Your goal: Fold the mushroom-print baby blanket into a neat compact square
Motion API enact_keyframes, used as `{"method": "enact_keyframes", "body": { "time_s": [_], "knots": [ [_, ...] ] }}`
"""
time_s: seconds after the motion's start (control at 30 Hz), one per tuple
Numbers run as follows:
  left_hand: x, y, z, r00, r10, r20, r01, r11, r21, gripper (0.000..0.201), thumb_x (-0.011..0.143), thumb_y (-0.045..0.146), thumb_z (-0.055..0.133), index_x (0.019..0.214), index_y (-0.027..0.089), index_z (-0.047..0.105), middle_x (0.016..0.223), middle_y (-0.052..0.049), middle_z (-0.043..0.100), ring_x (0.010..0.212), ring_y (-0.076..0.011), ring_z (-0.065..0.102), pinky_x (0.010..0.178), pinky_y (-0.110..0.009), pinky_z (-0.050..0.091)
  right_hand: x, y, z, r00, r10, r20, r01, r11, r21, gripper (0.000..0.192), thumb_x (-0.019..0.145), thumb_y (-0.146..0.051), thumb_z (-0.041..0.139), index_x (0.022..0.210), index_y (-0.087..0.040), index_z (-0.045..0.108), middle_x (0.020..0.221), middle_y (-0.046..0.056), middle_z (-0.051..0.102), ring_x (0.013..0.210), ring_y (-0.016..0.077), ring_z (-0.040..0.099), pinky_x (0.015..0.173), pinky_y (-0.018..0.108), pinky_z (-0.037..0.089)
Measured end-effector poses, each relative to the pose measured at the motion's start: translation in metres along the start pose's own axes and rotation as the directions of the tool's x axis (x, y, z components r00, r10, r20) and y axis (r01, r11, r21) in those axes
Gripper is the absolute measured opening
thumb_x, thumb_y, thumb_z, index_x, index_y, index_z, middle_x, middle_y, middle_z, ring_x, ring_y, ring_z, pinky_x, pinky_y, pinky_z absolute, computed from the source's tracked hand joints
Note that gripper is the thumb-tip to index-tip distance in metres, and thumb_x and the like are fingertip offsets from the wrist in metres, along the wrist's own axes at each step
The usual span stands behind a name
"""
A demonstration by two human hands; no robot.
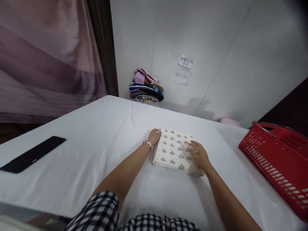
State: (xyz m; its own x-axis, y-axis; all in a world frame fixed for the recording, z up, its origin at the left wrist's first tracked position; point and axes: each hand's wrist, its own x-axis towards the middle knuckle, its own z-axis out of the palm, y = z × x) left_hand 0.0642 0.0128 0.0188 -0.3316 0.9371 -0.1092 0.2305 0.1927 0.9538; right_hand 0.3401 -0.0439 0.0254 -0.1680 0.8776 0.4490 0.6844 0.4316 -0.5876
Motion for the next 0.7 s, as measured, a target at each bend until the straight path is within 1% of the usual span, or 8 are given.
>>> {"method": "enact_keyframes", "body": {
  "time_s": [0.07,0.13,0.23,0.33,0.4,0.5,0.57,0.7],
  "knots": [
    [0.002,0.003,0.002,1.000,0.003,-0.006,-0.003,0.999,0.037,0.031,0.069,0.032,0.067,0.095,0.016,0.061,0.096,-0.011,0.069,0.087,-0.0210,0.063,0.074,-0.027,0.042,0.009,0.020,0.000,0.997,0.068,0.021,-0.067,0.995,-0.073,0.035,0.082,-0.040,0.052,0.107,-0.021,0.066,0.127,0.011,0.054,0.120,0.0274,0.047,0.096,0.049,0.043],
    [0.001,0.004,0.005,1.000,0.024,-0.012,-0.023,0.997,0.073,0.029,0.070,0.032,0.065,0.094,0.016,0.062,0.092,-0.010,0.069,0.085,-0.0212,0.062,0.073,-0.027,0.042,0.014,0.034,0.005,0.987,0.124,0.104,-0.110,0.985,-0.136,0.043,0.081,-0.042,0.052,0.117,-0.018,0.062,0.135,0.012,0.048,0.127,0.0285,0.040,0.104,0.050,0.035],
    [-0.004,0.004,0.006,0.994,0.106,-0.016,-0.104,0.988,0.114,0.029,0.073,0.028,0.061,0.100,0.021,0.060,0.090,-0.004,0.068,0.083,-0.0191,0.061,0.073,-0.027,0.041,0.012,0.043,0.016,0.946,0.205,0.253,-0.157,0.968,-0.196,0.057,0.082,-0.045,0.051,0.130,-0.014,0.051,0.145,0.014,0.034,0.136,0.0289,0.026,0.110,0.047,0.025],
    [-0.005,0.000,0.003,0.984,0.176,-0.015,-0.172,0.973,0.156,0.031,0.073,0.025,0.058,0.103,0.024,0.060,0.085,-0.001,0.067,0.080,-0.0177,0.060,0.071,-0.026,0.040,0.009,0.045,0.021,0.921,0.229,0.314,-0.177,0.967,-0.186,0.062,0.082,-0.049,0.048,0.133,-0.013,0.047,0.149,0.012,0.027,0.139,0.0272,0.019,0.113,0.044,0.019],
    [-0.002,-0.002,0.001,0.985,0.171,0.001,-0.169,0.972,0.166,0.029,0.073,0.026,0.057,0.101,0.022,0.061,0.080,-0.002,0.067,0.075,-0.0176,0.060,0.068,-0.026,0.041,0.014,0.046,0.018,0.925,0.235,0.298,-0.204,0.970,-0.129,0.061,0.081,-0.053,0.047,0.131,-0.018,0.050,0.148,0.010,0.030,0.138,0.0254,0.022,0.113,0.043,0.019],
    [0.006,-0.005,0.001,0.991,0.131,0.034,-0.134,0.981,0.143,0.028,0.074,0.028,0.055,0.101,0.020,0.061,0.079,-0.003,0.068,0.070,-0.0166,0.061,0.064,-0.026,0.042,0.033,0.049,0.011,0.936,0.311,0.164,-0.311,0.950,-0.025,0.058,0.081,-0.056,0.046,0.128,-0.021,0.053,0.144,0.008,0.039,0.134,0.0244,0.031,0.111,0.041,0.024],
    [0.011,-0.005,0.003,0.993,0.112,0.038,-0.116,0.985,0.129,0.029,0.074,0.028,0.055,0.101,0.019,0.061,0.080,-0.003,0.068,0.069,-0.0162,0.061,0.062,-0.026,0.042,0.051,0.051,0.009,0.912,0.400,0.093,-0.404,0.914,0.024,0.058,0.082,-0.054,0.046,0.128,-0.020,0.053,0.139,0.009,0.046,0.129,0.0254,0.039,0.108,0.042,0.030],
    [0.017,-0.003,0.009,0.995,0.096,0.011,-0.096,0.987,0.131,0.022,0.074,0.031,0.055,0.091,0.019,0.060,0.081,-0.004,0.068,0.071,-0.0172,0.061,0.062,-0.026,0.041,0.085,0.055,0.015,0.853,0.510,0.114,-0.516,0.856,0.033,0.057,0.083,-0.048,0.047,0.129,-0.014,0.051,0.129,0.012,0.055,0.117,0.0239,0.053,0.099,0.037,0.039]
  ]
}}
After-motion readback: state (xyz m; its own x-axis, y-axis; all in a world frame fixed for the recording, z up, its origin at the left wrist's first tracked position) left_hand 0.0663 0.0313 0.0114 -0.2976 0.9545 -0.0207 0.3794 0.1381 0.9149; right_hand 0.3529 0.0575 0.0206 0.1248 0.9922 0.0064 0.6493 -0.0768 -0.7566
